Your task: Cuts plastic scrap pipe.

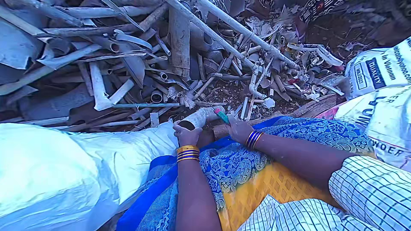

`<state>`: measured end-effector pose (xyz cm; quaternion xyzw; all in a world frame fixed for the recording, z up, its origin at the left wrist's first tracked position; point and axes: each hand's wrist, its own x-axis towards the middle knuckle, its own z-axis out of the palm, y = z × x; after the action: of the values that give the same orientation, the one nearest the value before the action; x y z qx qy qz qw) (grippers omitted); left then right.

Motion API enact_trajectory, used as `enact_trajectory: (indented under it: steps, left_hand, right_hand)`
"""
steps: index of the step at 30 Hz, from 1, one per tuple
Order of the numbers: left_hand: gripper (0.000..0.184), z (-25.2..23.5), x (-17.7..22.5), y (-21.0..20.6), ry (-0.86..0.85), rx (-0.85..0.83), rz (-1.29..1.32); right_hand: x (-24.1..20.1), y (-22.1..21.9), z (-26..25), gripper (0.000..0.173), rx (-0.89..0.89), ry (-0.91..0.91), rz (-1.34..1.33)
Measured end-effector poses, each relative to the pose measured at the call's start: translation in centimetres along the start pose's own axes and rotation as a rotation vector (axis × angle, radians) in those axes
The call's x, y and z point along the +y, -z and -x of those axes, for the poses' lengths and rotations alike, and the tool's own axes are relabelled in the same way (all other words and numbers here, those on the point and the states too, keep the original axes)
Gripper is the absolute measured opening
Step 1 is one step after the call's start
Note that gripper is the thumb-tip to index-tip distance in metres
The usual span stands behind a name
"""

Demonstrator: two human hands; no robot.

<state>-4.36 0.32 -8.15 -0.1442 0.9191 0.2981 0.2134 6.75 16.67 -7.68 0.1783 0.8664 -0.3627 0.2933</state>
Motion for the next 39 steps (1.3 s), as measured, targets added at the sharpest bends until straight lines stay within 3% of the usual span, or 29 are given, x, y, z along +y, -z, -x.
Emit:
enact_trajectory:
  steps: [3,8,12,14,17,21,26,29,34,39]
  left_hand:
    - [0.109,0.2,-0.1,-0.2,0.025,0.028,0.053]
    - [0.108,0.3,0.2,-0.3,0.038,0.058,0.057]
    - [0.105,0.4,0.3,-0.5,0.059,0.080,0.100]
    - [0.104,0.4,0.3,-0.6,0.064,0.098,0.122]
    - [0.104,-0.1,-0.2,-0.7,0.082,0.112,0.173]
    - [0.104,-0.5,-0.6,-1.2,0.108,0.135,0.202]
    - [0.103,-0.3,-0.5,-1.0,0.121,0.125,0.070]
    - [0.103,-0.1,-0.6,-1.2,0.120,0.129,0.062]
    - [0.101,-0.1,-0.3,-1.0,0.114,0.129,0.061]
    - [0.101,-0.1,-0.4,-1.1,0.127,0.116,0.086]
  right_hand:
    - [1.1,-1.2,-0.4,0.045,-0.156,-0.008,0.054]
    - [-0.1,-0.1,0.4,0.042,-0.050,0.052,0.055]
    - [1.2,-1.4,0.0,0.044,-0.185,0.004,0.051]
    - [1.2,-1.0,-0.1,0.043,-0.136,-0.030,0.000]
    - [0.6,-0.7,0.3,0.044,-0.048,0.065,-0.043]
    - [1.6,-1.7,-0.2,0.045,-0.212,0.020,0.045]
    - [0.6,-0.8,0.3,0.045,-0.031,0.067,-0.043]
    - [1.3,-1.6,0.4,0.044,-0.192,0.008,0.080]
    - [0.2,-0.5,0.6,0.042,-0.085,-0.007,0.020]
    - [1.4,-1.4,0.0,0.045,-0.223,0.009,0.098]
